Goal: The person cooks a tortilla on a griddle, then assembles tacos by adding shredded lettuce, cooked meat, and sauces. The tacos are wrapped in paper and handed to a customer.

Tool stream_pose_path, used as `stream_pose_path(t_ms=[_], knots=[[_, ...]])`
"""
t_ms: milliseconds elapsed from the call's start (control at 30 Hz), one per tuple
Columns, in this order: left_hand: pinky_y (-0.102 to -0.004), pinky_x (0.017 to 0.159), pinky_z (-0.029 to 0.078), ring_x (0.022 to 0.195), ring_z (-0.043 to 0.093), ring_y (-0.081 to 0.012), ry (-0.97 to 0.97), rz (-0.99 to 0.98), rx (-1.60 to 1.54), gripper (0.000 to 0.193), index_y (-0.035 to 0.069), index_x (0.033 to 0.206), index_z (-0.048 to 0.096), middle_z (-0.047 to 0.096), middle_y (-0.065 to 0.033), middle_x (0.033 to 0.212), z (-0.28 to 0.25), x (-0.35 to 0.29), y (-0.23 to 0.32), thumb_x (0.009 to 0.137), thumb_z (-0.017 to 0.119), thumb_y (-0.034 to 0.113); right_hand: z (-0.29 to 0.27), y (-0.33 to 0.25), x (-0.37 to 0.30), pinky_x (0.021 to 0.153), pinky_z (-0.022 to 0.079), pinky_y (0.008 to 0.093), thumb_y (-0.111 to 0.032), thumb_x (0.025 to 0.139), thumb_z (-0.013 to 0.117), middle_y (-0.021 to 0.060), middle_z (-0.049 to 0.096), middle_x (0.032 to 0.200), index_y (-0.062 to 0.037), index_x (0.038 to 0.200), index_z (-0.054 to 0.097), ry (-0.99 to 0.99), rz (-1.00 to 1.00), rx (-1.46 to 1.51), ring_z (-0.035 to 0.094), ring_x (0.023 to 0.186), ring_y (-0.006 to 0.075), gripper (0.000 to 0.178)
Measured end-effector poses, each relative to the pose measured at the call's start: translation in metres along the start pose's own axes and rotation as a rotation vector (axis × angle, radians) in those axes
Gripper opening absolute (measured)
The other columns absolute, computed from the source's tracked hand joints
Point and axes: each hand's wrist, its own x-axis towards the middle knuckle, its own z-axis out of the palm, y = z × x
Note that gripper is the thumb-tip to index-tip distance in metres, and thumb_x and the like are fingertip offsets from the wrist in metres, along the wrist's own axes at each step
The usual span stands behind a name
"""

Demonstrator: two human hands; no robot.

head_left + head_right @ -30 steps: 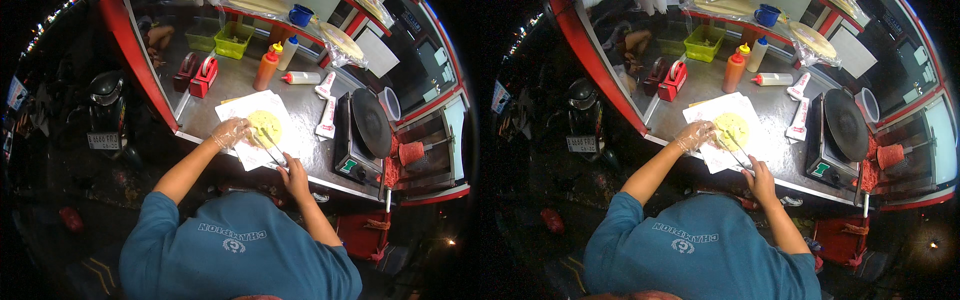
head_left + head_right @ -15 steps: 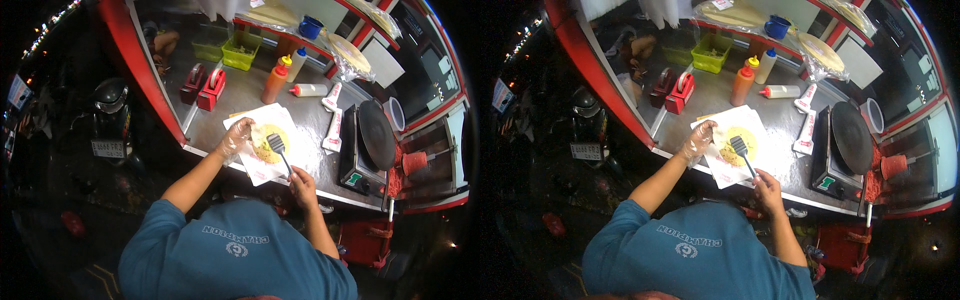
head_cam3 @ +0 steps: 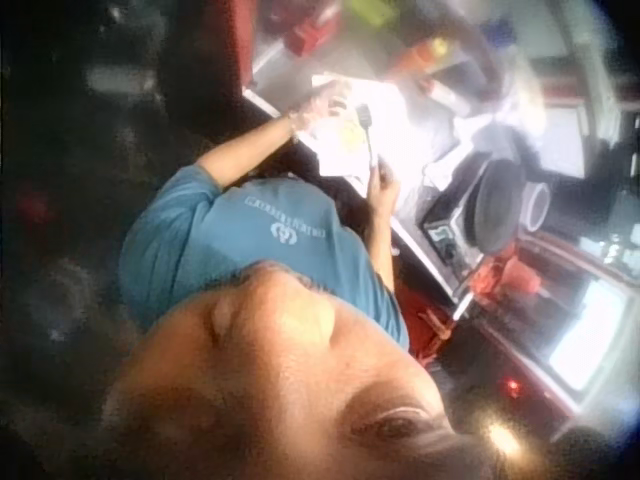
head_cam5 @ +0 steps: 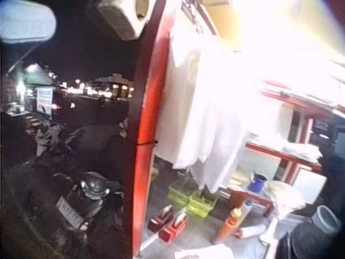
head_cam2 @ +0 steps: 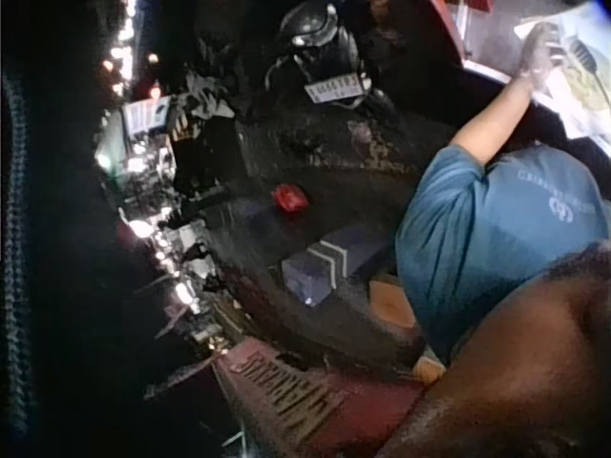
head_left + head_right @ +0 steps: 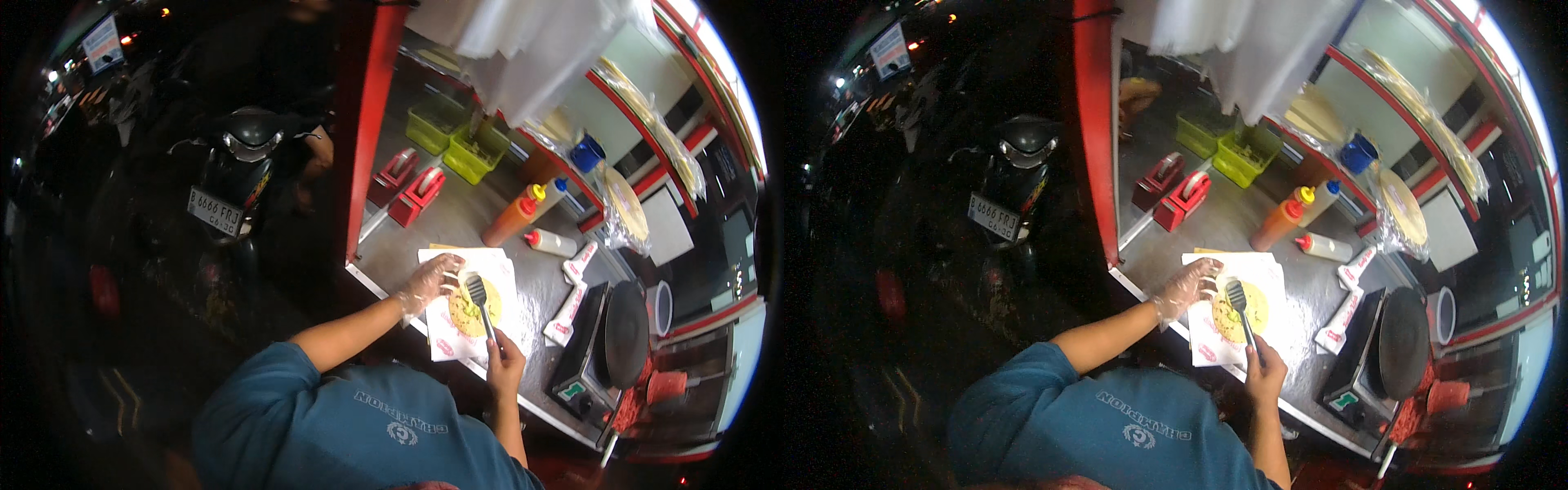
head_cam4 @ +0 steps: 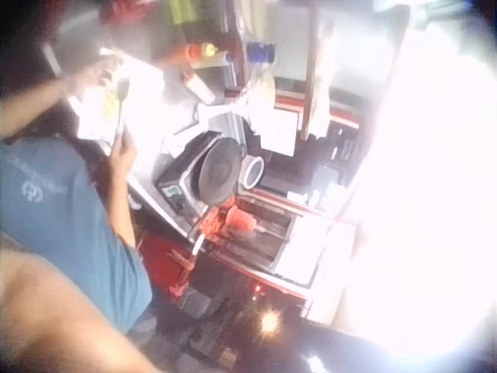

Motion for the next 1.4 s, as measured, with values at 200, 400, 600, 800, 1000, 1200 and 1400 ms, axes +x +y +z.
stream_pose_path(t_ms=[200,400,600,800,1000,1200,1400], knots=[[-0.0265,0.085,0.053,0.095,0.066,-0.01,-0.087,0.337,0.231,0.016,0.006,0.11,0.067,0.07,0.0003,0.101,-0.021,0.03,-0.029,0.096,0.075,0.006,-0.007,0.001,0.007,0.07,0.053,0.0283,-0.016,0.099,0.073,0.0088,0.073,0.092,0.0041,0.125,0.071,-0.02,0.042,0.051,0.066,0.076,0.0153,0.033],[-0.0267,0.085,0.054,0.096,0.066,-0.01,-0.281,0.3,0.198,0.012,0.004,0.108,0.067,0.07,-0.0024,0.107,-0.022,0.043,-0.044,0.096,0.069,0.0,-0.029,0.013,0.004,0.046,0.035,0.021,-0.016,0.099,0.072,0.0005,0.065,0.083,0.0005,0.134,0.065,-0.161,0.23,0.412,0.049,0.054,0.0029,0.039],[-0.0298,0.082,0.057,0.097,0.067,-0.0113,-0.264,0.193,0.02,0.02,0.01,0.117,0.063,0.069,-0.0009,0.11,-0.006,0.036,-0.046,0.099,0.068,0.005,-0.045,0.019,0.005,0.041,0.03,0.0184,-0.013,0.1,0.069,0.0011,0.064,0.082,0.0021,0.137,0.061,-0.123,0.272,0.575,0.043,0.05,0.0005,0.041],[-0.0239,0.086,0.055,0.097,0.064,-0.0068,-0.1,0.138,0.095,0.021,0.012,0.117,0.064,0.071,-0.0026,0.123,0.008,0.026,-0.05,0.101,0.073,0.021,-0.036,0.032,-0.002,0.053,0.044,0.0256,-0.016,0.099,0.071,0.0046,0.069,0.085,0.0044,0.124,0.07,-0.108,0.245,0.385,0.058,0.063,0.008,0.032],[-0.0273,0.085,0.055,0.092,0.063,-0.0105,-0.022,0.311,-0.045,0.018,0.008,0.118,0.061,0.064,-0.0022,0.103,0.023,0.031,-0.002,0.102,0.067,0.008,-0.038,-0.002,-0.014,0.069,0.052,0.0372,-0.014,0.094,0.074,0.017,0.069,0.083,-0.001,0.119,0.074,0.146,-0.104,-0.229,0.067,0.072,0.0286,0.027],[-0.0189,0.071,0.05,0.084,0.063,-0.0063,0.052,0.591,0.076,0.021,0.007,0.122,0.064,0.069,-0.0031,0.102,0.003,0.141,0.095,0.101,0.064,0.004,-0.035,0.014,-0.018,0.07,0.054,0.0383,-0.018,0.094,0.074,0.0175,0.07,0.092,-0.0028,0.129,0.069,0.036,-0.072,-0.491,0.068,0.075,0.0293,0.038],[-0.0494,0.096,0.054,0.111,0.07,-0.037,0.466,0.488,1.55,0.034,0.002,0.12,0.071,0.072,-0.0169,0.126,0.044,0.323,0.165,0.1,0.055,0.025,-0.032,0.044,-0.068,0.085,0.056,0.0391,-0.016,0.096,0.071,0.0205,0.074,0.105,-0.0006,0.127,0.069,0.409,-0.023,-0.188,0.073,0.094,0.0341,0.034]])
